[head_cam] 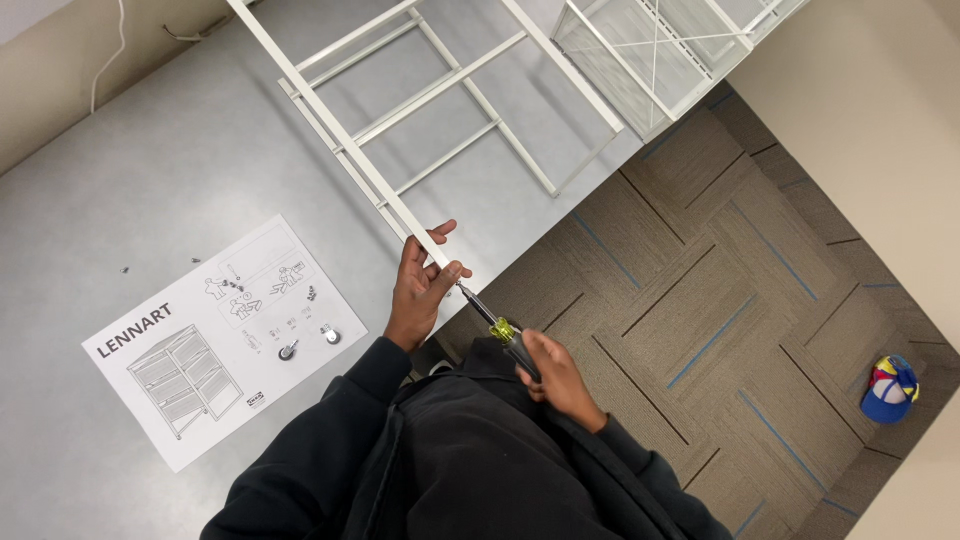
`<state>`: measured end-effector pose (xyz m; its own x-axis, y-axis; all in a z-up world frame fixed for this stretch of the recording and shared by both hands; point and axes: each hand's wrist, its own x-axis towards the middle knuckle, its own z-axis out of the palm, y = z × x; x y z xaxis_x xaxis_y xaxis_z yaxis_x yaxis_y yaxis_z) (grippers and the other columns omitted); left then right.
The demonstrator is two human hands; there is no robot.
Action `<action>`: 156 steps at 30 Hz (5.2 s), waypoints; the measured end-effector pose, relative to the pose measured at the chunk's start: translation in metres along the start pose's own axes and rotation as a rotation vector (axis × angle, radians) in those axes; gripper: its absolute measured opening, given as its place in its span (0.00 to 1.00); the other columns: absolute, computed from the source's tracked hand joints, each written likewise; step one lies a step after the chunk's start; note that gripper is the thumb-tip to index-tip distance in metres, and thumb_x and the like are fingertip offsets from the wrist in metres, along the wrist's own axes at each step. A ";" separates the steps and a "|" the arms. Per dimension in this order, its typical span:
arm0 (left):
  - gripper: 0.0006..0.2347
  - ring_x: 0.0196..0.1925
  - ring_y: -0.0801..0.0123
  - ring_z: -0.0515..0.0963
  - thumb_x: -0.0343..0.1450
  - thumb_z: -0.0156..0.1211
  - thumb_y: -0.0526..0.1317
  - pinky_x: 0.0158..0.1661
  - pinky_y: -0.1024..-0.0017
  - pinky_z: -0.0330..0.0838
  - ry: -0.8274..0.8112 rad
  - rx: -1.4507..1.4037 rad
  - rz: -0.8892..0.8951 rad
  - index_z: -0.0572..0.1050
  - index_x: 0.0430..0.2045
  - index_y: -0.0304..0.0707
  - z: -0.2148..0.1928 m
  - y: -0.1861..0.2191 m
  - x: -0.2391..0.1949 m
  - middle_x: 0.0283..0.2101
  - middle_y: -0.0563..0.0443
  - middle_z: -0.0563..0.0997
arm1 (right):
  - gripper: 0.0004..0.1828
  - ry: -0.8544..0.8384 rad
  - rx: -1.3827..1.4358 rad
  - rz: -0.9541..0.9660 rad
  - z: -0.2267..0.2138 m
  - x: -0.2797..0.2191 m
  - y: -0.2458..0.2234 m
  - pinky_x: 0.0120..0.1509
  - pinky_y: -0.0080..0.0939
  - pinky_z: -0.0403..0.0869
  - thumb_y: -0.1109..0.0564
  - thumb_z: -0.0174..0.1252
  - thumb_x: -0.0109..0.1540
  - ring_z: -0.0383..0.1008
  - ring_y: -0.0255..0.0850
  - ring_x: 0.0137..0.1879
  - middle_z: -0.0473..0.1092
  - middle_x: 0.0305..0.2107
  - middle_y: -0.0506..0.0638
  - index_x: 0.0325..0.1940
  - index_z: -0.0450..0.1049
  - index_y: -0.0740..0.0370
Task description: The person assembles a white metal shelving unit by attaching wheels to the frame using a screwdriver. They align the frame, insert screws into the wheel brackets, and tighten them while following an instruction sheet.
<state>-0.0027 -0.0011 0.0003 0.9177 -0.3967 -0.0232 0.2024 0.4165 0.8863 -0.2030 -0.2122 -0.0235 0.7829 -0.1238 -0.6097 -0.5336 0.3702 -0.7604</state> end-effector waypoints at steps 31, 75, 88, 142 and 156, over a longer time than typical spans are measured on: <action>0.20 0.52 0.64 0.91 0.82 0.72 0.39 0.57 0.65 0.88 -0.003 -0.029 0.001 0.65 0.62 0.37 -0.008 -0.002 0.004 0.83 0.32 0.67 | 0.29 0.431 -1.010 -0.719 0.003 -0.007 0.001 0.47 0.58 0.86 0.34 0.79 0.67 0.88 0.60 0.45 0.83 0.39 0.57 0.57 0.82 0.58; 0.20 0.51 0.63 0.91 0.82 0.73 0.39 0.57 0.66 0.89 -0.001 -0.020 -0.001 0.66 0.62 0.37 -0.008 0.005 0.000 0.84 0.32 0.67 | 0.41 -0.360 0.465 0.451 0.015 -0.016 -0.027 0.09 0.28 0.52 0.21 0.45 0.81 0.46 0.26 0.12 0.52 0.14 0.41 0.42 0.67 0.62; 0.19 0.49 0.66 0.91 0.82 0.72 0.39 0.54 0.68 0.88 0.016 -0.010 0.017 0.66 0.62 0.38 -0.006 0.006 0.001 0.83 0.34 0.68 | 0.26 0.229 -1.127 -0.559 0.029 -0.023 -0.026 0.45 0.59 0.83 0.40 0.70 0.75 0.86 0.62 0.46 0.78 0.39 0.59 0.68 0.76 0.59; 0.13 0.53 0.55 0.87 0.77 0.77 0.41 0.56 0.49 0.85 0.677 1.239 -0.469 0.78 0.53 0.53 -0.324 -0.137 -0.048 0.45 0.56 0.78 | 0.25 -0.261 -0.430 0.089 -0.040 0.024 0.005 0.16 0.34 0.60 0.42 0.56 0.83 0.60 0.37 0.10 0.67 0.12 0.55 0.46 0.76 0.67; 0.09 0.53 0.44 0.89 0.77 0.73 0.35 0.53 0.50 0.87 0.705 1.368 -0.581 0.75 0.43 0.49 -0.336 -0.148 -0.049 0.47 0.45 0.79 | 0.18 -0.125 -0.429 -0.068 -0.068 0.021 0.027 0.23 0.38 0.67 0.48 0.61 0.80 0.72 0.39 0.15 0.79 0.24 0.59 0.46 0.80 0.64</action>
<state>0.0377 0.2317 -0.2855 0.8737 0.3552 -0.3323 0.4716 -0.7857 0.4003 -0.2232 -0.2672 -0.0721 0.8397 -0.0124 -0.5430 -0.5428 -0.0530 -0.8382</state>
